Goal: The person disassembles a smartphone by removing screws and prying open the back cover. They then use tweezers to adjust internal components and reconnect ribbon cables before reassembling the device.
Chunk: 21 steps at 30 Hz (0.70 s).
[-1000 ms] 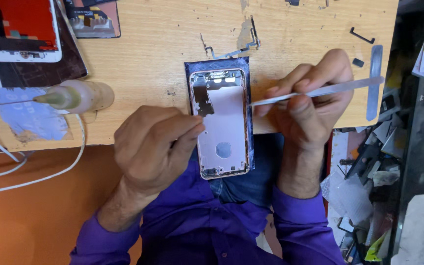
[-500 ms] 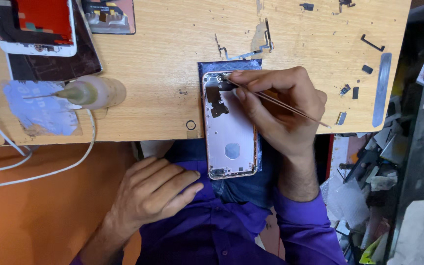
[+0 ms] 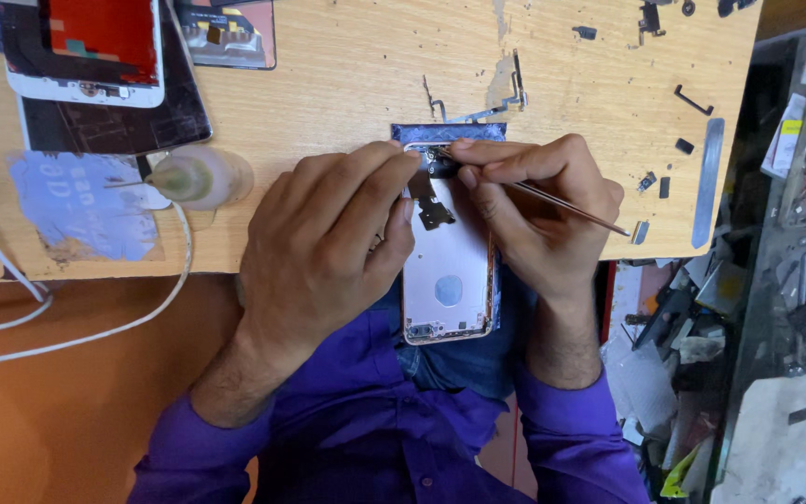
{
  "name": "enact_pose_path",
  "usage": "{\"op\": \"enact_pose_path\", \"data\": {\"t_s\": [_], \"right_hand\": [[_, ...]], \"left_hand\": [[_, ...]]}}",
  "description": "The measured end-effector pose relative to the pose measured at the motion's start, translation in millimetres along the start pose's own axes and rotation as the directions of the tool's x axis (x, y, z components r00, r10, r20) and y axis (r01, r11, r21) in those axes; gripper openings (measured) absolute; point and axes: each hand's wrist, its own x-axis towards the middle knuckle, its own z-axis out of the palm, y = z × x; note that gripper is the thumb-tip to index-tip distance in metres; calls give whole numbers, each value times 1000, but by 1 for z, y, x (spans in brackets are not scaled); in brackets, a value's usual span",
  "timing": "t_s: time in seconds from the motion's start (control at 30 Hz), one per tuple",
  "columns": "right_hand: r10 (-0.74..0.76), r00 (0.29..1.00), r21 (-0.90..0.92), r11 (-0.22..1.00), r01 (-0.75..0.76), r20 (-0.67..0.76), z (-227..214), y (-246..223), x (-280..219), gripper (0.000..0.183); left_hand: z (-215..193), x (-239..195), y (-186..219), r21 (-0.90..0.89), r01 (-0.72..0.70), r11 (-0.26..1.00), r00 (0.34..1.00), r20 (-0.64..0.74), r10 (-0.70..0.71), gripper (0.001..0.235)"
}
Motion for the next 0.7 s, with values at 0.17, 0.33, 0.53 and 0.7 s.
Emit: {"op": "enact_pose_path", "data": {"t_s": [0.17, 0.33, 0.53, 0.7], "right_hand": [[34, 999, 41, 999, -34, -2, 0, -1, -1, 21], [33, 999, 33, 999, -34, 12, -2, 2, -1, 20], [48, 999, 39, 998, -48, 10, -4, 0, -1, 18], [65, 998, 41, 997, -65, 2, -4, -2, 0, 18]], "left_hand": [[2, -2, -3, -30, 1, 1000, 1000, 18, 0, 34], [-1, 0, -3, -64, 20, 998, 999, 27, -18, 36], [-2, 16, -1, -50, 75, 996, 996, 61, -72, 17], [4, 36, -5, -64, 29, 998, 996, 81, -24, 9]]}}
